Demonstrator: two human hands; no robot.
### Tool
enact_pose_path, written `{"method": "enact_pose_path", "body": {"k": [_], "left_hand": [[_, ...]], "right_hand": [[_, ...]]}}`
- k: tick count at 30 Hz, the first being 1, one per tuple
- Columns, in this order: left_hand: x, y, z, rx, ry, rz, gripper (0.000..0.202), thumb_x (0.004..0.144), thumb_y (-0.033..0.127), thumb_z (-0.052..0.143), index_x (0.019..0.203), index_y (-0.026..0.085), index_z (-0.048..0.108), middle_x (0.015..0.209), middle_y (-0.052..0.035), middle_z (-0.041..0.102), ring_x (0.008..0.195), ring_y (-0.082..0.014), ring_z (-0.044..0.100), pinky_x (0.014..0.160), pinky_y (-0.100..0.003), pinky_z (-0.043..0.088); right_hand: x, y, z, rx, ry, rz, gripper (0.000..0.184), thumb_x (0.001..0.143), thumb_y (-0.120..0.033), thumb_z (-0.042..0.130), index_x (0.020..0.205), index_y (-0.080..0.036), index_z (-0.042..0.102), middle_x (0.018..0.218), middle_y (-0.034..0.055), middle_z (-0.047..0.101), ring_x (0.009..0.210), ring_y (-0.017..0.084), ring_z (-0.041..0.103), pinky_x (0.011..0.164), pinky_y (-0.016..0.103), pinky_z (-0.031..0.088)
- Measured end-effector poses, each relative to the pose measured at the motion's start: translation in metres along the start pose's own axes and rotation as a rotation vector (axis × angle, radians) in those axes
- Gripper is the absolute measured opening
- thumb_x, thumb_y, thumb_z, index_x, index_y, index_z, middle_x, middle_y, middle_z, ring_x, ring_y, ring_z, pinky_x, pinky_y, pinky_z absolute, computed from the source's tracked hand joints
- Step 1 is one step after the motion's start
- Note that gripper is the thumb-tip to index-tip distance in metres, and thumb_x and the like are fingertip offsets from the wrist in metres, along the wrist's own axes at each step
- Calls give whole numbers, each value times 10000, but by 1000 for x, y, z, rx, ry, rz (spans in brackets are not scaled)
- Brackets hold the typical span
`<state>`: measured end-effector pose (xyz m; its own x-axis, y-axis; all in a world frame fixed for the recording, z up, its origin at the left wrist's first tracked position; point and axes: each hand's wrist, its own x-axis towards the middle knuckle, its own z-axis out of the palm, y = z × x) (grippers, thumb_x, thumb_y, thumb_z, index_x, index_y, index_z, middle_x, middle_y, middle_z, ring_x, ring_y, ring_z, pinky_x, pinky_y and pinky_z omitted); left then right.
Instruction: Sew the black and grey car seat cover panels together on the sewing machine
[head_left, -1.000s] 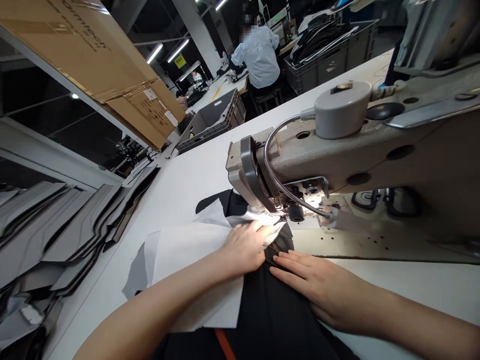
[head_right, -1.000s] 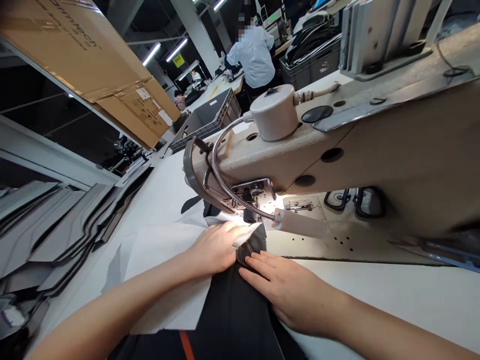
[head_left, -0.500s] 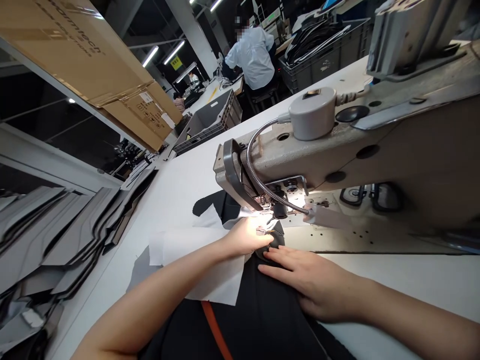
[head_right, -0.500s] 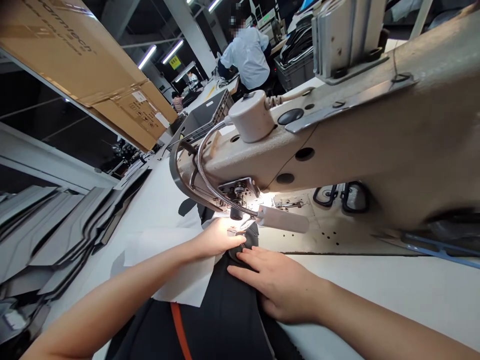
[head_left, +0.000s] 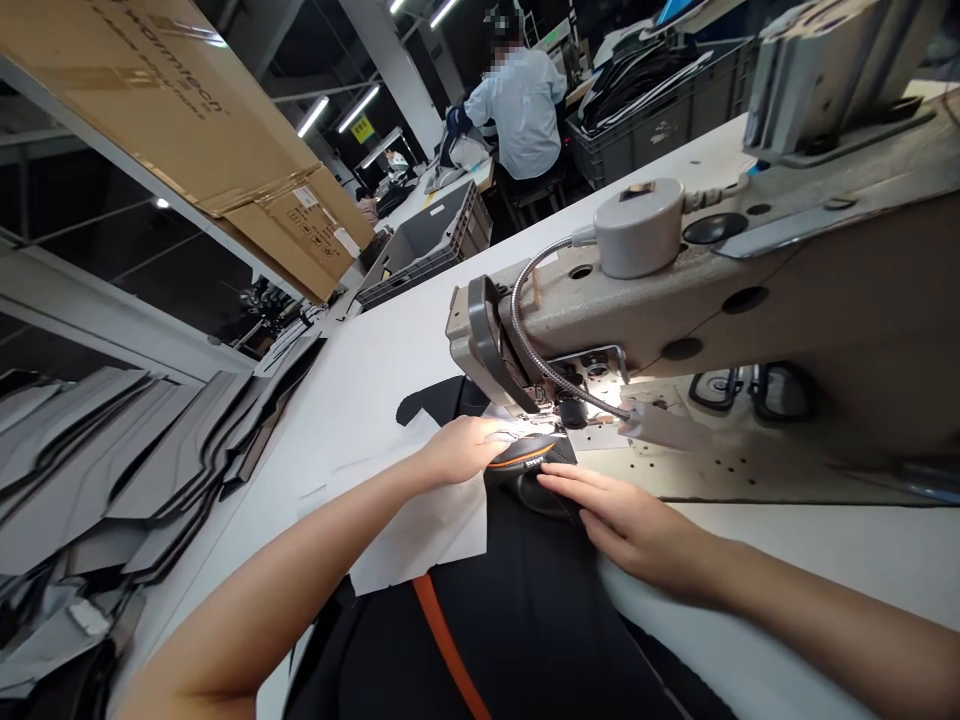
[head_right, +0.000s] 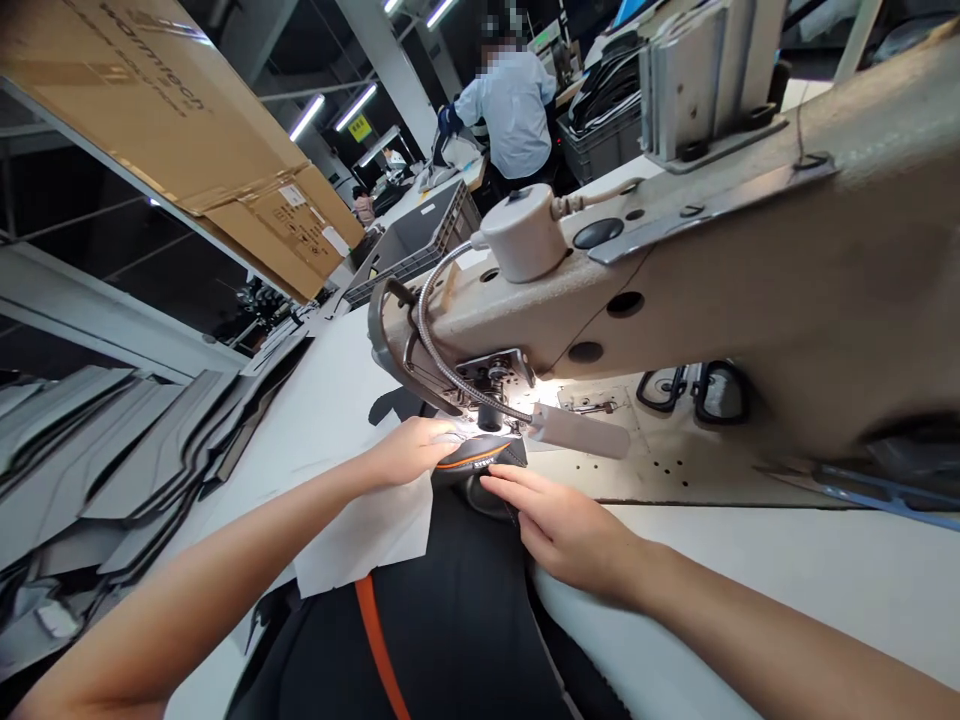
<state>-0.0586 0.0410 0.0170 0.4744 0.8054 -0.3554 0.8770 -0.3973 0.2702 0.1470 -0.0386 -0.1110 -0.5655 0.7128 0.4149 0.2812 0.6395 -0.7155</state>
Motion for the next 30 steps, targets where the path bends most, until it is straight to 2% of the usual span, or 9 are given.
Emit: {"method": "enact_pose_path", "body": {"k": [4, 9, 13, 15, 20, 24, 26, 28, 30], "left_hand": [[-2, -3, 9, -8, 85, 29, 250, 866, 237, 406, 889, 203, 652, 912, 22, 672, 813, -162, 590, 697, -256, 426], [-9, 2, 17, 318, 127, 73, 206, 849, 189, 420, 868, 164, 624, 925, -32, 654, 862, -199, 592, 728, -293, 448], [-13, 19, 33, 425, 88, 138, 299, 818, 133, 427, 1060, 159, 602, 992, -49, 654, 902, -212, 605, 763, -312, 474], [-14, 25, 40, 402, 93, 140, 296, 828, 137, 424, 1063, 182, 599, 1010, -30, 656, 900, -200, 611, 747, -297, 479], [-11, 28, 53, 407, 24, 100, 257, 840, 238, 485, 1067, 252, 604, 896, 9, 670, 791, -193, 625, 630, -273, 465], [-8, 27, 63, 487, 43, 147, 204, 812, 190, 499, 980, 224, 610, 854, -16, 640, 777, -209, 601, 611, -281, 458], [-7, 27, 67, 566, 129, 216, 164, 811, 142, 487, 912, 188, 607, 945, -62, 612, 877, -233, 572, 680, -302, 471], [-7, 26, 71, 627, 205, 262, 172, 811, 106, 477, 911, 167, 602, 1048, -98, 575, 954, -254, 532, 741, -326, 469], [-7, 25, 73, 641, 215, 260, 187, 812, 85, 465, 912, 169, 600, 1013, -94, 571, 924, -247, 518, 725, -323, 462]], "right_hand": [[12, 1, 10, -267, -13, -160, 581, 801, -33, 273, 1357, -53, 438, 1441, 157, 365, 1295, 231, 406, 1003, 377, 459], [34, -2, 23, -370, -55, -176, 570, 781, -56, 331, 1335, 34, 427, 1372, 247, 421, 1274, 286, 424, 982, 406, 477], [41, -7, 35, -349, -6, -182, 498, 808, -113, 395, 1283, -11, 502, 1289, 227, 492, 1287, 338, 378, 1076, 544, 333], [35, -8, 38, -369, 30, -192, 444, 844, -142, 410, 1262, -51, 530, 1253, 209, 517, 1272, 338, 391, 1083, 587, 289], [-2, -9, 24, -548, 94, -361, 451, 846, -19, 389, 1275, -70, 518, 1251, 193, 545, 1217, 282, 478, 1017, 461, 436], [-20, -15, 10, -571, -19, -331, 543, 783, -77, 449, 1325, -93, 479, 1365, 232, 437, 1281, 330, 405, 965, 427, 481], [-19, -17, 13, -576, -11, -329, 530, 770, -124, 472, 1297, -66, 505, 1331, 242, 470, 1255, 345, 434, 956, 424, 487], [-12, -17, 23, -655, 74, -361, 457, 785, -107, 465, 1226, -28, 555, 1226, 245, 556, 1154, 347, 530, 926, 429, 504], [-5, -17, 36, -729, 135, -400, 397, 794, -80, 453, 1160, -11, 587, 1133, 242, 610, 1061, 337, 592, 894, 420, 517]]}}
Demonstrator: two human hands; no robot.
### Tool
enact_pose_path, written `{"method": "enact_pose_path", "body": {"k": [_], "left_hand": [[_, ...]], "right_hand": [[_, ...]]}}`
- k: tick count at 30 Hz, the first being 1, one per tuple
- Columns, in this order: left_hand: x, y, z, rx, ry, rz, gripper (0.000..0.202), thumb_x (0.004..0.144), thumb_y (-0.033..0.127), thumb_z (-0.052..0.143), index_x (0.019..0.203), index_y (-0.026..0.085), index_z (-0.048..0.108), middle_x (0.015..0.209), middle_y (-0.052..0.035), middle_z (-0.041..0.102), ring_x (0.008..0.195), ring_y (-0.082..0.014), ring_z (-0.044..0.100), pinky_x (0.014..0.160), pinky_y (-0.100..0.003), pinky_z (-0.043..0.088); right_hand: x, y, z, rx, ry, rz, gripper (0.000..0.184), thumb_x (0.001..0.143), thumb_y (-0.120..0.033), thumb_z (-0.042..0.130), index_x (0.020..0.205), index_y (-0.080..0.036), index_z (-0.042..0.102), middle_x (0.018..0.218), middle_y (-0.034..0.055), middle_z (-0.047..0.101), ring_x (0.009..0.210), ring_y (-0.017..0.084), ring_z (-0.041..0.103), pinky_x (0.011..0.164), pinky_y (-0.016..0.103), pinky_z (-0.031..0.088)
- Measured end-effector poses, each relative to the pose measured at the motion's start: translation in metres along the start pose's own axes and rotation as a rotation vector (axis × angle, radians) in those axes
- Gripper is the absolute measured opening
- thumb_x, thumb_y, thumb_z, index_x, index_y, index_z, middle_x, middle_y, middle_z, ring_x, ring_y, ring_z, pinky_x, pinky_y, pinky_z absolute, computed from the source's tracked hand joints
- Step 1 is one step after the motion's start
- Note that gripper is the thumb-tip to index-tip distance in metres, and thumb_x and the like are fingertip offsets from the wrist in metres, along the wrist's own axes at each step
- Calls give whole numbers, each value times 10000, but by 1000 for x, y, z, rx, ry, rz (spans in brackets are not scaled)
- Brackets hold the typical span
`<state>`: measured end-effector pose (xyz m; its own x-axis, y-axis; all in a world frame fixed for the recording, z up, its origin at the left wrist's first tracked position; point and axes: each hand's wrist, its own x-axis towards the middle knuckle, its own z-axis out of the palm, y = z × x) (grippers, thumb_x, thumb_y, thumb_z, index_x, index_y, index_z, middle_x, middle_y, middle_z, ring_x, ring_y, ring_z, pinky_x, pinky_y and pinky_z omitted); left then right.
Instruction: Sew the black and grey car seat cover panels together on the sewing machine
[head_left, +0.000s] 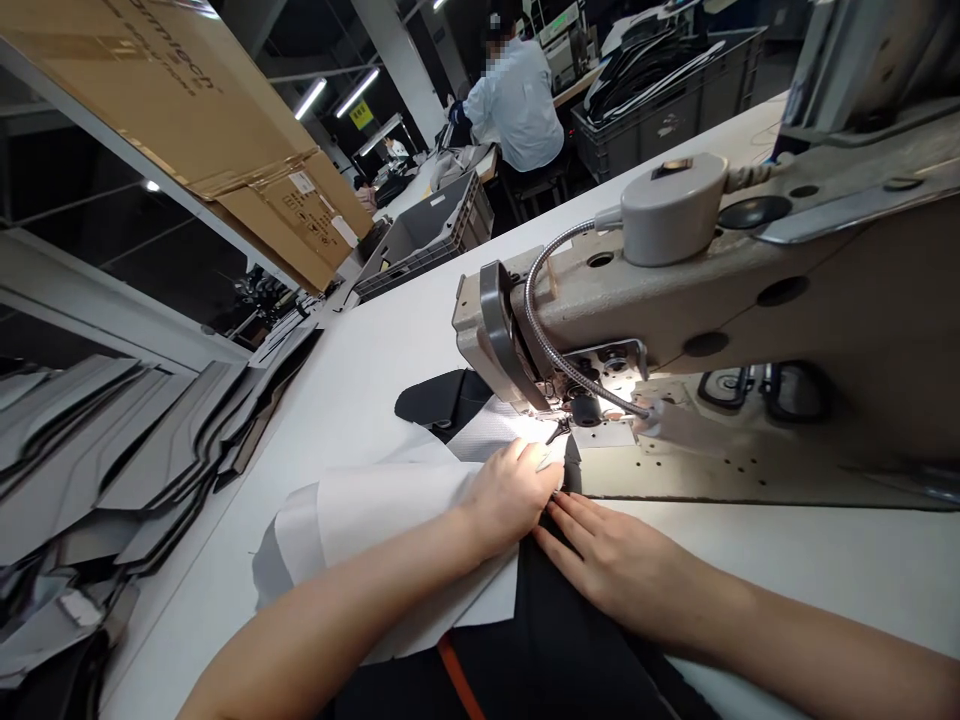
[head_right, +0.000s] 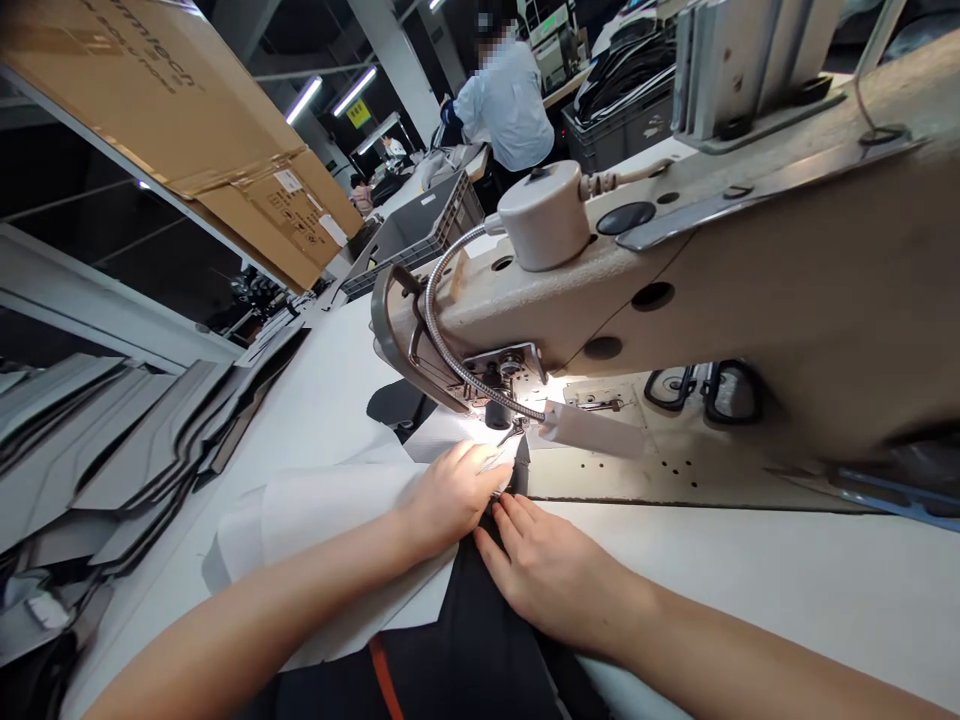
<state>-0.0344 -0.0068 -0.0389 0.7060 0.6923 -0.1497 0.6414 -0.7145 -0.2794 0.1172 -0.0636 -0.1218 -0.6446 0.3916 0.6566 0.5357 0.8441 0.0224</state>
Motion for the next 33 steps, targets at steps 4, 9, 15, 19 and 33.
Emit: {"method": "enact_pose_path", "body": {"k": [4, 9, 15, 19, 33], "left_hand": [[7, 5, 2, -88, -77, -25, 159, 806, 67, 470, 804, 168, 592, 791, -46, 536, 803, -199, 491, 688, -283, 435], [14, 11, 4, -148, -79, -64, 128, 825, 120, 508, 819, 180, 621, 868, -60, 510, 823, -189, 480, 689, -269, 428], [3, 9, 10, -32, 44, -3, 119, 891, 165, 482, 872, 165, 599, 973, -76, 538, 879, -218, 488, 738, -318, 452], [0, 9, 15, 56, 136, 70, 162, 915, 133, 432, 874, 138, 588, 976, -93, 547, 914, -222, 494, 754, -318, 456], [6, 9, 18, -65, 97, 33, 94, 865, 126, 508, 804, 172, 562, 816, -28, 549, 791, -195, 475, 669, -300, 400]], "right_hand": [[5, -10, 13, -61, 45, 16, 337, 809, -99, 447, 1100, -20, 599, 1078, 255, 624, 1030, 338, 605, 901, 444, 502], [3, -8, 4, -36, 16, 42, 280, 818, -91, 451, 1036, -53, 623, 1047, 219, 636, 1015, 318, 605, 895, 433, 508], [-4, -3, -5, -49, 81, 77, 342, 821, -45, 415, 1089, -4, 624, 1096, 218, 631, 1014, 304, 613, 857, 384, 537], [-3, -4, -5, -67, 91, 94, 364, 816, -34, 372, 1061, -11, 640, 1058, 211, 648, 980, 293, 631, 815, 366, 551], [-3, -7, 2, -73, 131, 88, 359, 817, -42, 383, 1096, -12, 606, 1071, 223, 634, 1010, 296, 615, 847, 373, 532]]}}
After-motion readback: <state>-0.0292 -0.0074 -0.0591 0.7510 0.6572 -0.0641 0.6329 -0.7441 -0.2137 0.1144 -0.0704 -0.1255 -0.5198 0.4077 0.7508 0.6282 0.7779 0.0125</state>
